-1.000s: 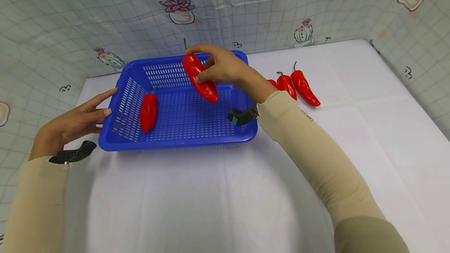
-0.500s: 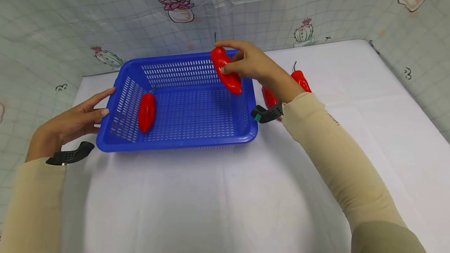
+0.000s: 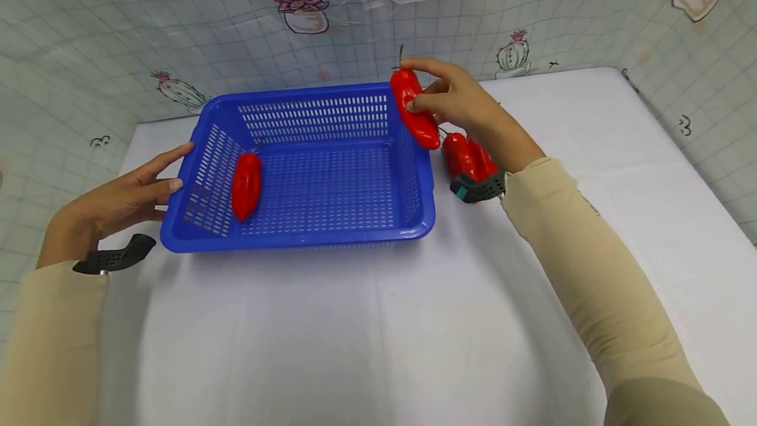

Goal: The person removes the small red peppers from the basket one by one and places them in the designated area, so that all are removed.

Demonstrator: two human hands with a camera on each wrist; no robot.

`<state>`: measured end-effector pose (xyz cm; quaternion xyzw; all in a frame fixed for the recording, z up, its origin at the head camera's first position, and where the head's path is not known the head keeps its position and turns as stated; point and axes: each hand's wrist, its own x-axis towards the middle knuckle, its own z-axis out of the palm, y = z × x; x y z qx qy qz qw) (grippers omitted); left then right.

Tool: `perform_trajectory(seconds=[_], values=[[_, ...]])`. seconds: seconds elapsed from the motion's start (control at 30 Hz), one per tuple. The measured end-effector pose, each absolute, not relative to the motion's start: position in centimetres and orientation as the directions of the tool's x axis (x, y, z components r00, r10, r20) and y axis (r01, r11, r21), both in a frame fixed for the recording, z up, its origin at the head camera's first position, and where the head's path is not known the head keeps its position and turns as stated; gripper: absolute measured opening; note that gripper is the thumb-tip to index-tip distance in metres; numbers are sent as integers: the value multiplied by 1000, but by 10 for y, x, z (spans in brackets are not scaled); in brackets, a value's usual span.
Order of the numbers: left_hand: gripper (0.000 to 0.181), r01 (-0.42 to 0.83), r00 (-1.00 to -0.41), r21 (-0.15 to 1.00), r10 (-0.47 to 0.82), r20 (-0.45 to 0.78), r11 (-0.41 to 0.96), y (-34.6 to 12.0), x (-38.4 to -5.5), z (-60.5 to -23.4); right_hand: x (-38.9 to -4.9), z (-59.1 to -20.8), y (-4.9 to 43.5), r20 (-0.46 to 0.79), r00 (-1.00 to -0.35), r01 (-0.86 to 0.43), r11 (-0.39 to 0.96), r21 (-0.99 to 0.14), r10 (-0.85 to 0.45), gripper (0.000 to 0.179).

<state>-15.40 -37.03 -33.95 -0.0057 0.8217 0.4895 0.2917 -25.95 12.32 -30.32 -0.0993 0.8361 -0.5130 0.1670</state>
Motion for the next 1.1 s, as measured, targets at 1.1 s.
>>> perform_trajectory(seconds=[1.1], values=[[65,-285,-834,820,292,-467,496,-374,-152,-341,-274,-327,199,-62,-989,7,372,-928,-136,64]])
